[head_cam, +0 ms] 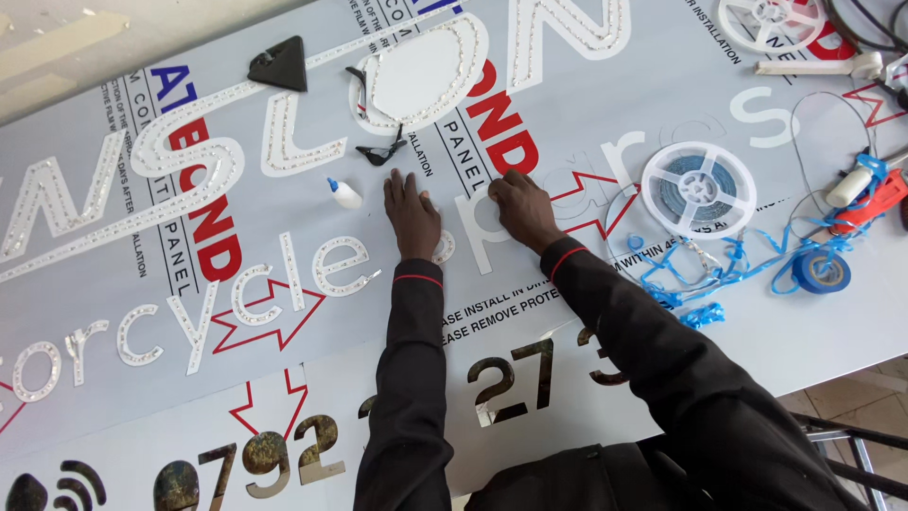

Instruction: The person installs LED light strips onto the outlines of letters on a large white sign board. They use a hot glue gun to apply adhesive and a utility knife to cut the LED strips to the required length. The person carefully aligns the strips along the contours of the letters and presses them into place.

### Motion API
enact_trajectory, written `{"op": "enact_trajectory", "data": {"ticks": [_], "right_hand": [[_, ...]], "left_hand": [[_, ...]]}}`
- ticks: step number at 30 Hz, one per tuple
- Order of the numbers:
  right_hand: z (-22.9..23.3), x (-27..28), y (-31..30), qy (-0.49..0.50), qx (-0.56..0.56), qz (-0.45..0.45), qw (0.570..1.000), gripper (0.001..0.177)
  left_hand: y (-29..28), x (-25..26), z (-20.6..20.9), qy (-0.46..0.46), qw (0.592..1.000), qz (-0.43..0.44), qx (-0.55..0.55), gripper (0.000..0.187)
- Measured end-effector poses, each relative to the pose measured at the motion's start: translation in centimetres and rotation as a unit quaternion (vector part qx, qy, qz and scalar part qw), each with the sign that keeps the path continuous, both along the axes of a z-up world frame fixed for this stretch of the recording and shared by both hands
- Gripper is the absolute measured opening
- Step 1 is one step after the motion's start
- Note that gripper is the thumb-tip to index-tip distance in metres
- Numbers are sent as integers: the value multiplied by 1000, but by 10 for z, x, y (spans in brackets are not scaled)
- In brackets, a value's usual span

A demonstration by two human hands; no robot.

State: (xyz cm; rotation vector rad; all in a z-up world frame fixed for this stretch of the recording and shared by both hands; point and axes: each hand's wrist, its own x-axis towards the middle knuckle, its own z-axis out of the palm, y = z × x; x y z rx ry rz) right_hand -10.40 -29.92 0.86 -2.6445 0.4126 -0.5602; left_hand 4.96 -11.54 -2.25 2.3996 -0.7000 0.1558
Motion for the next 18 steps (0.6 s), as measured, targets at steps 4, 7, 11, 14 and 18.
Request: {"op": "enact_trajectory", "data": {"ticks": [4,7,11,14,18], "right_hand": [[7,-7,2,13,-10,9,1000,6],[13,-10,5,27,-22,17,999,8],[14,-11,1,26,17,4,1000,8],[14,-11,2,16,4,0,1000,10],[15,-11,4,27,-40,8,999,13]], "left_hand": [[6,11,-11,35,998,-33,-28,50],[6,17,-16,60,996,-55,-30,54],[4,17,-16,76,996,-46,-15,56],[3,17,-16,79,996,-49,-15,55],[4,18,-19,74,996,-52,-11,55]]}}
